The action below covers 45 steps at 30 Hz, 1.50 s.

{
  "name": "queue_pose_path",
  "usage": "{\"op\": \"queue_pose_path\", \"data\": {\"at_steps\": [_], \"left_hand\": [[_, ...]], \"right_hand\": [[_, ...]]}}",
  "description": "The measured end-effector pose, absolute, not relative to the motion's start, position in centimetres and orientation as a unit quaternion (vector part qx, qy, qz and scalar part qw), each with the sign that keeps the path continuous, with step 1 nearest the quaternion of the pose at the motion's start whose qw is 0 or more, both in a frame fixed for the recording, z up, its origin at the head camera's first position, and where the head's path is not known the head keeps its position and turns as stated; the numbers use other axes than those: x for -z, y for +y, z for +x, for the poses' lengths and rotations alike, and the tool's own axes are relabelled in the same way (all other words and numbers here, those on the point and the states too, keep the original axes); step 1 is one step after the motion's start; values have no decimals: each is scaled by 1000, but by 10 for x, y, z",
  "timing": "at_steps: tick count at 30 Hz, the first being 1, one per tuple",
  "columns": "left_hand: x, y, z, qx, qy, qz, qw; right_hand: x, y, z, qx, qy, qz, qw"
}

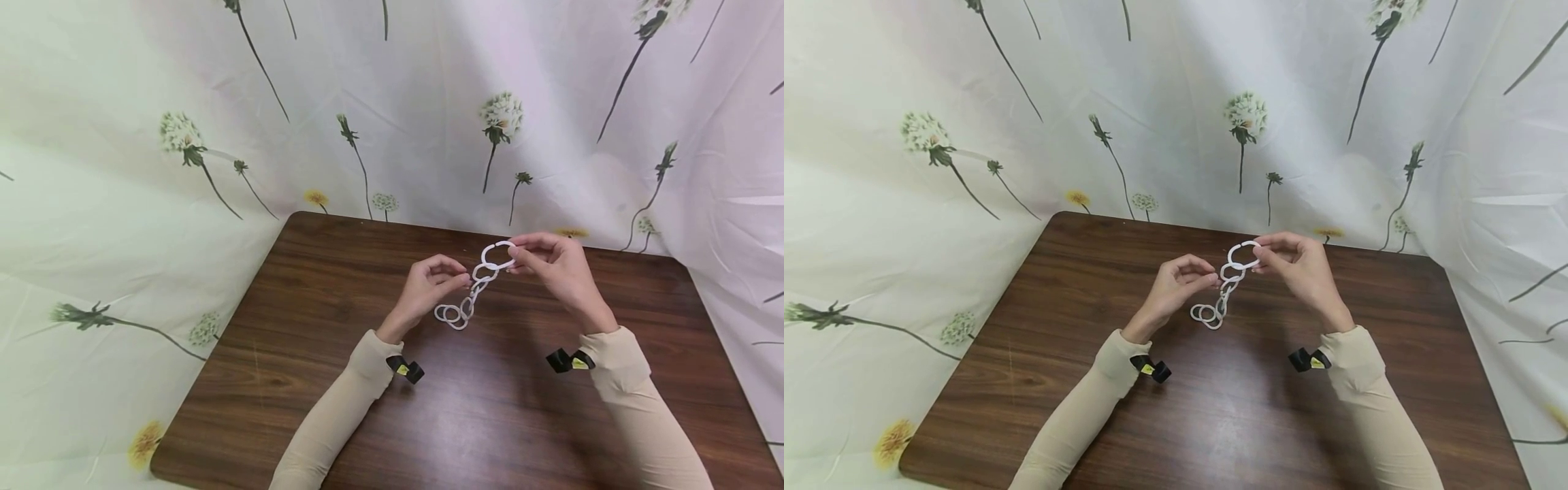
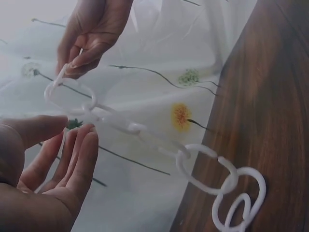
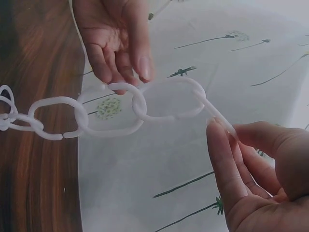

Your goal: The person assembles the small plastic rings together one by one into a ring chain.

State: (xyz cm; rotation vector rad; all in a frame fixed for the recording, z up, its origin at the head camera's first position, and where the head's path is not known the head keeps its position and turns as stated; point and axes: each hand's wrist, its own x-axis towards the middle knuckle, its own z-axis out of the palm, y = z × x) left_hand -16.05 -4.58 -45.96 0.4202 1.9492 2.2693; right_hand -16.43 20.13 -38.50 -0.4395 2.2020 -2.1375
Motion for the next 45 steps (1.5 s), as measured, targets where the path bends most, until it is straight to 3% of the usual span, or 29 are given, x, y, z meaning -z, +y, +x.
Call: {"op": "queue_pose_path", "data": {"at_steps": [13, 20, 28, 45], "left_hand": [[507, -64, -170, -564, 819, 104, 18], [524, -67, -169, -502, 859, 97, 27], [530, -65, -168, -446, 888, 107, 42], [527, -57, -167, -342, 932, 117, 19]], "right_hand": [[385, 208, -164, 688, 711, -146, 10], [388, 211, -165, 685, 715, -141, 4], [391, 218, -163, 668, 736, -111, -3], [397, 235, -158, 673, 733, -103, -12]]}}
